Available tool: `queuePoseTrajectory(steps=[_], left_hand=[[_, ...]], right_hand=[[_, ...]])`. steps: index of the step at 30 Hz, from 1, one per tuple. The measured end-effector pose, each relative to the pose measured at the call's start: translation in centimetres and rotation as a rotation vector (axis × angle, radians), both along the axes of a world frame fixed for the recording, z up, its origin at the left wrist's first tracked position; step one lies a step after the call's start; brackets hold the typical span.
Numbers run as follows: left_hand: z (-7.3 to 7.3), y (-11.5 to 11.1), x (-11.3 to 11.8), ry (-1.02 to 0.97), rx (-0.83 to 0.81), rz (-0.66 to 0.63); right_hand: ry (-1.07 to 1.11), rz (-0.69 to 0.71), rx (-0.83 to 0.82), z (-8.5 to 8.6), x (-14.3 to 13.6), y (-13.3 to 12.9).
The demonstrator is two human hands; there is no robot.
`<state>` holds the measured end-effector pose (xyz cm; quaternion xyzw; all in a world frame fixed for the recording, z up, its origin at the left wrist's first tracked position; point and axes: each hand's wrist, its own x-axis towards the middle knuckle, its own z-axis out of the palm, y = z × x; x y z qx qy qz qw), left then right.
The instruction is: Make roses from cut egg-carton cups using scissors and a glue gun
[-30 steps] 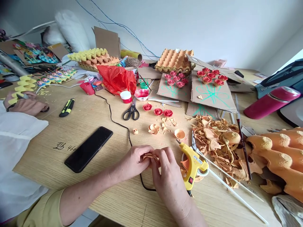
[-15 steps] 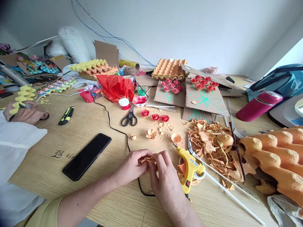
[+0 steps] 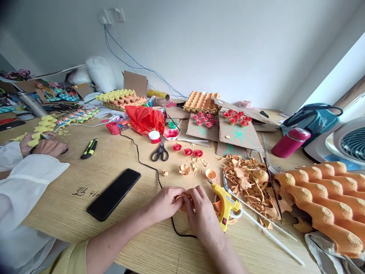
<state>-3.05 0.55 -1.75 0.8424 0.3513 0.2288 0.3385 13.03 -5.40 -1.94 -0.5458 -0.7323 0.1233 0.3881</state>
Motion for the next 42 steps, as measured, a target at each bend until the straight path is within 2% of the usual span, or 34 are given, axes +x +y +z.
queuePoseTrajectory(steps=[4,9,13,17,20,22,24,28,36,42], left_hand=[[-0.4,0.3,0.1,-0.001,0.116,0.096],[-1.0,0.7,0.2,0.018,0.141,0.119],[-1.5,0.9,0.1,0.033,0.155,0.133],[-1.6,1.2,0.0,0.032,0.164,0.139],[-1.5,1.3,0.0,0.006,0.169,0.141],[-1.4,1.4,0.0,-0.015,0.177,0.141],[-1.4,1.6,-0.1,-0.04,0.192,0.149],[-0.9,2.4,-0.7,-0.097,0.239,0.218],[0.3,4.6,-2.2,-0.182,0.285,0.413],[-0.1,5.0,-2.2,-0.237,0.278,0.386]], right_hand=[[-0.023,-0.026,-0.005,0.0,0.1,0.5],[-0.064,-0.044,0.004,0.2,0.0,0.6],[-0.076,-0.125,0.025,0.7,0.8,0.0],[-0.065,-0.284,0.045,1.3,3.3,-2.3],[-0.037,-0.478,0.042,1.5,5.6,-4.8],[0.017,-0.623,-0.029,1.3,6.8,-6.1],[0.065,-0.698,-0.15,0.8,7.4,-6.7],[0.084,-0.698,-0.317,-0.2,6.9,-6.2],[0.125,-0.826,-0.386,-1.3,5.2,-4.7],[0.243,-0.899,-0.373,-1.3,5.1,-4.6]])
